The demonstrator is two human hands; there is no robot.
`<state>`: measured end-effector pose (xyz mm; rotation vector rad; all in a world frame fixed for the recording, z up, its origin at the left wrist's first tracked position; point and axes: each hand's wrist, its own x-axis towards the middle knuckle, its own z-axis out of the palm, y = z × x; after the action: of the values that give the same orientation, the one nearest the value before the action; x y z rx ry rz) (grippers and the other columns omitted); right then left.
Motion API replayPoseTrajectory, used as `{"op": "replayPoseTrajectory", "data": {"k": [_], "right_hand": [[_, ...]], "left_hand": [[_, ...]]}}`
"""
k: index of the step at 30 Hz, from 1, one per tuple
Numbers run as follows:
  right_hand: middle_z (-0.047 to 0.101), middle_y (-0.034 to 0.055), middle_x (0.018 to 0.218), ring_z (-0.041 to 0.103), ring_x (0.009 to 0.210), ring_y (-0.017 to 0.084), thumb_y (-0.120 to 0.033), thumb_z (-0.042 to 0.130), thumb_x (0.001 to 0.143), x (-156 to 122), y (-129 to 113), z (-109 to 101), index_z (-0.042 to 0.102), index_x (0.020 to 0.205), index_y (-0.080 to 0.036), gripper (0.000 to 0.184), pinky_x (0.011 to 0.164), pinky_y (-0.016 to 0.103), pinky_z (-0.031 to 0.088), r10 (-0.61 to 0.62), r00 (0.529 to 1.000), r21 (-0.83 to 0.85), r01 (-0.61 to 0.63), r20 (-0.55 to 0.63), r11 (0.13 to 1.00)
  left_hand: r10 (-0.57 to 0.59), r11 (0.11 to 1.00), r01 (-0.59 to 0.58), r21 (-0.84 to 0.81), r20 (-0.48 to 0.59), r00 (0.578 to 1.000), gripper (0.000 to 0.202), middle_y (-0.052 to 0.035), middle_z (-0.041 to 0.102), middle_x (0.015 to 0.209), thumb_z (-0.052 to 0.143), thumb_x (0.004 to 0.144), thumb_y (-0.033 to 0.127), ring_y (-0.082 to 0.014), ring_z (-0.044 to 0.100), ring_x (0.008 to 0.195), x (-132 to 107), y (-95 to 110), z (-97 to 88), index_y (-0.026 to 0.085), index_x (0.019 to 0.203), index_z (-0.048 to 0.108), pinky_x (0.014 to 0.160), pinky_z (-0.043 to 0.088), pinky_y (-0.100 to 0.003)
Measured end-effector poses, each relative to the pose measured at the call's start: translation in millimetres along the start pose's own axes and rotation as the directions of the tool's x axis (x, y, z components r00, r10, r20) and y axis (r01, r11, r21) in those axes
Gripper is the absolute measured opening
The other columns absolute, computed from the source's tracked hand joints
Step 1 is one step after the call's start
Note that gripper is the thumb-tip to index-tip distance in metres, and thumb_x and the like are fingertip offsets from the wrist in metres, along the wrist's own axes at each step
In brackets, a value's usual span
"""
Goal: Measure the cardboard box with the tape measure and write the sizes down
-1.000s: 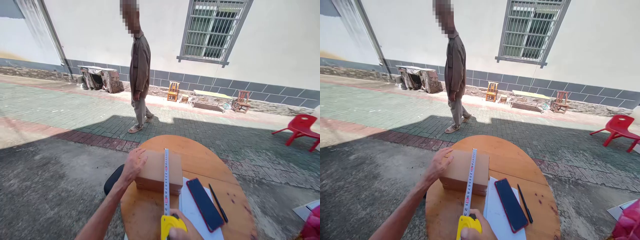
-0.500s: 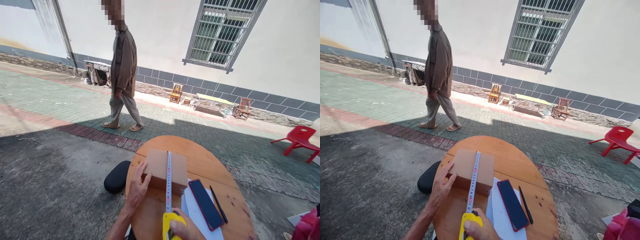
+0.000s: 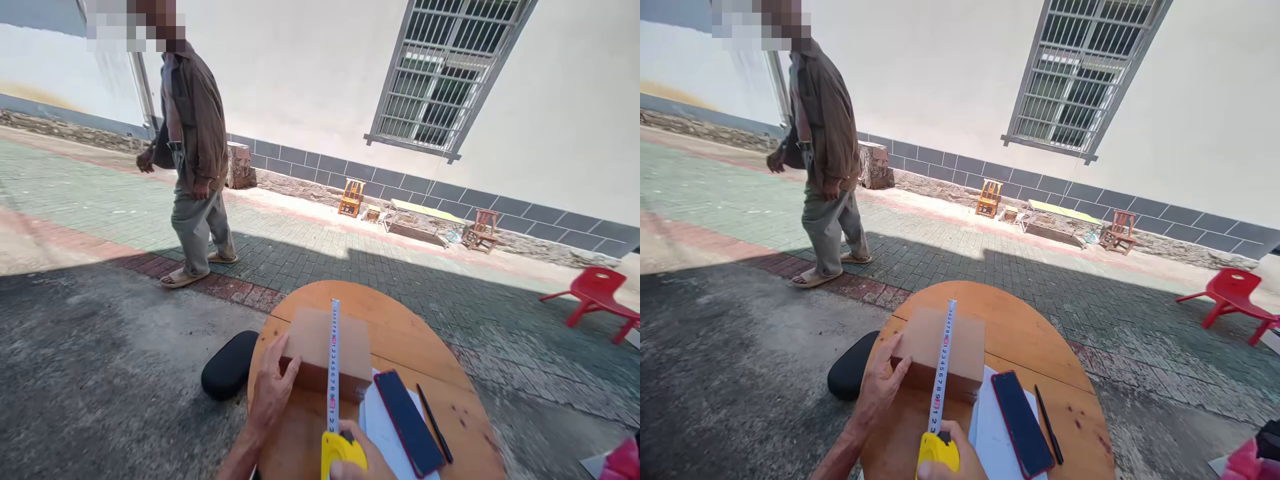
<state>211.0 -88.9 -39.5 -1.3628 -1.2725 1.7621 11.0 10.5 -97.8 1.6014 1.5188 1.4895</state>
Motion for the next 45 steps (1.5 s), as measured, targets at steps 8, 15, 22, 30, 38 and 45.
{"op": "replayPoseTrajectory", "data": {"k": [8, 15, 22, 30, 38, 45], "right_hand": [[0.062, 0.0008, 0.086, 0.058, 0.086, 0.022, -0.054, 0.073, 0.056, -40, 18, -9, 0.062, 0.111, -0.022, 0.065, 0.081, 0.030, 0.046, 0.004, 0.989, -0.325, 0.044, 0.146, 0.945], [0.068, 0.0023, 0.103, 0.060, 0.097, 0.025, -0.054, 0.069, 0.069, -71, 29, -5, 0.061, 0.121, -0.026, 0.060, 0.089, 0.030, 0.044, 0.105, 0.968, -0.450, 0.010, 0.230, 0.893], [0.040, 0.0145, 0.149, 0.038, 0.133, 0.038, -0.051, 0.079, 0.059, -79, 28, -5, 0.028, 0.150, -0.018, 0.110, 0.111, 0.043, 0.025, 0.077, 0.989, -0.347, -0.029, 0.126, 0.937], [0.059, 0.0074, 0.129, 0.053, 0.116, 0.029, -0.032, 0.079, 0.063, -84, 16, 3, 0.044, 0.140, -0.022, 0.085, 0.100, 0.037, 0.039, -0.031, 0.999, -0.199, 0.036, 0.030, 0.979], [0.066, 0.0041, 0.113, 0.059, 0.101, 0.026, -0.042, 0.083, 0.058, -93, 10, -17, 0.055, 0.129, -0.021, 0.079, 0.087, 0.031, 0.045, -0.084, 0.995, -0.195, 0.073, -0.052, 0.978], [0.063, 0.0097, 0.122, 0.059, 0.105, 0.029, -0.048, 0.074, 0.069, -50, -42, -84, 0.048, 0.136, -0.021, 0.077, 0.089, 0.038, 0.046, -0.351, 0.888, -0.680, 0.061, -0.298, 0.730]], "left_hand": [[-0.114, 0.942, 0.104, -0.318, -0.014, 0.993, 0.049, -0.0100, 0.054, 0.133, 0.057, 0.089, 0.042, -0.0248, 0.057, 0.116, 8, 51, -40.2, 0.025, 0.134, 0.049, 0.096, 0.047, -0.040], [-0.300, 0.709, 0.348, -0.613, 0.185, 0.936, 0.051, -0.0065, 0.068, 0.098, 0.073, 0.073, 0.044, -0.0152, 0.066, 0.076, 10, 69, -51.3, 0.015, 0.114, 0.062, 0.065, 0.052, -0.025], [-0.357, 0.756, 0.416, -0.506, 0.214, 0.909, 0.033, -0.0040, 0.070, 0.081, 0.072, 0.074, 0.040, -0.0152, 0.066, 0.070, -33, 83, -48.7, 0.014, 0.094, 0.070, 0.067, 0.053, -0.027], [-0.284, 0.888, 0.422, -0.184, 0.501, 0.817, 0.031, -0.0075, 0.074, 0.103, 0.058, 0.087, 0.042, -0.0235, 0.068, 0.096, -122, 92, -22.4, 0.020, 0.103, 0.074, 0.090, 0.053, -0.034], [-0.225, 0.948, 0.308, -0.084, 0.509, 0.831, 0.046, -0.0082, 0.062, 0.131, 0.045, 0.093, 0.051, -0.0277, 0.056, 0.122, -146, 58, -24.8, 0.024, 0.124, 0.064, 0.104, 0.045, -0.043], [-0.005, 0.997, -0.014, 0.071, 0.264, 0.964, 0.032, -0.0103, 0.064, 0.125, 0.055, 0.087, 0.034, -0.0266, 0.058, 0.119, -121, 40, -12.0, 0.023, 0.113, 0.068, 0.102, 0.047, -0.046]]}}
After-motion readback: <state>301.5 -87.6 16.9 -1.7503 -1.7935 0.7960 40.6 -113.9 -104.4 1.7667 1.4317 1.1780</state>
